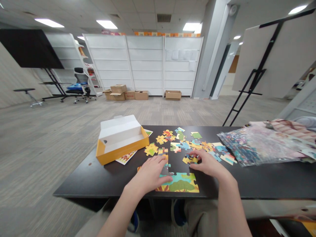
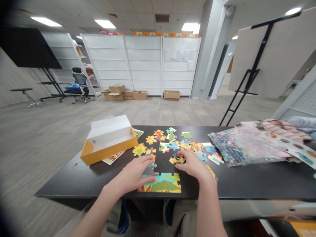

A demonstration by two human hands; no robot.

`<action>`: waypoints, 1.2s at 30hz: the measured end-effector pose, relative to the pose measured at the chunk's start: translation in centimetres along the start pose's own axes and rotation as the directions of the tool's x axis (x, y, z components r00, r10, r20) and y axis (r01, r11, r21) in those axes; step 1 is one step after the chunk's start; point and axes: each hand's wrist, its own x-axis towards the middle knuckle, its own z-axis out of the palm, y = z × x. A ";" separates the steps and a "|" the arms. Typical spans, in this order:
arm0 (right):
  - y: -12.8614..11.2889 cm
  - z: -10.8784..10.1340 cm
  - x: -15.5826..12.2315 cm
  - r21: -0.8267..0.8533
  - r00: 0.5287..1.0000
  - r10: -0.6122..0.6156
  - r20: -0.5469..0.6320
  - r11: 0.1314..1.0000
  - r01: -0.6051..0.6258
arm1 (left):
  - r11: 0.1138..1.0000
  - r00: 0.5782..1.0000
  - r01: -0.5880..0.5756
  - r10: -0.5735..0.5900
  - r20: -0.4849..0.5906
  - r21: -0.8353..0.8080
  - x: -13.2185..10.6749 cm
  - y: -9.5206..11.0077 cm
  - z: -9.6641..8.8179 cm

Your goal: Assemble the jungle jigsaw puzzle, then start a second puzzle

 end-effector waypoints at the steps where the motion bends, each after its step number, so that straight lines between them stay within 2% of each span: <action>1: -0.1 0.0 0.0 -0.002 1.000 0.002 0.001 1.000 -0.002 | 1.000 1.000 0.000 0.000 0.002 0.001 0.0 0.0 0.0; 8: -0.5 -0.2 -0.1 -0.022 1.000 0.027 0.008 0.999 -0.027 | 1.000 1.000 -0.005 0.005 0.007 -0.007 -0.1 0.0 -0.1; 19: 0.6 0.2 0.1 -0.012 0.999 0.034 0.007 0.999 -0.034 | 1.000 1.000 0.001 -0.001 -0.004 -0.019 0.1 0.0 -0.2; 28: 1.1 0.3 0.1 -0.072 0.999 0.030 -0.028 0.997 -0.032 | 0.999 0.999 -0.020 0.019 -0.028 -0.035 -0.1 -0.1 -0.1; 32: -0.2 0.1 0.3 -0.090 0.991 -0.023 -0.128 0.996 0.012 | 0.999 0.999 -0.022 0.020 -0.040 -0.040 0.0 -0.3 -0.3; 36: -3.7 0.0 2.9 -0.125 0.971 -0.111 -0.213 0.988 0.085 | 0.997 0.996 -0.031 0.025 -0.082 -0.076 0.7 -1.1 -0.3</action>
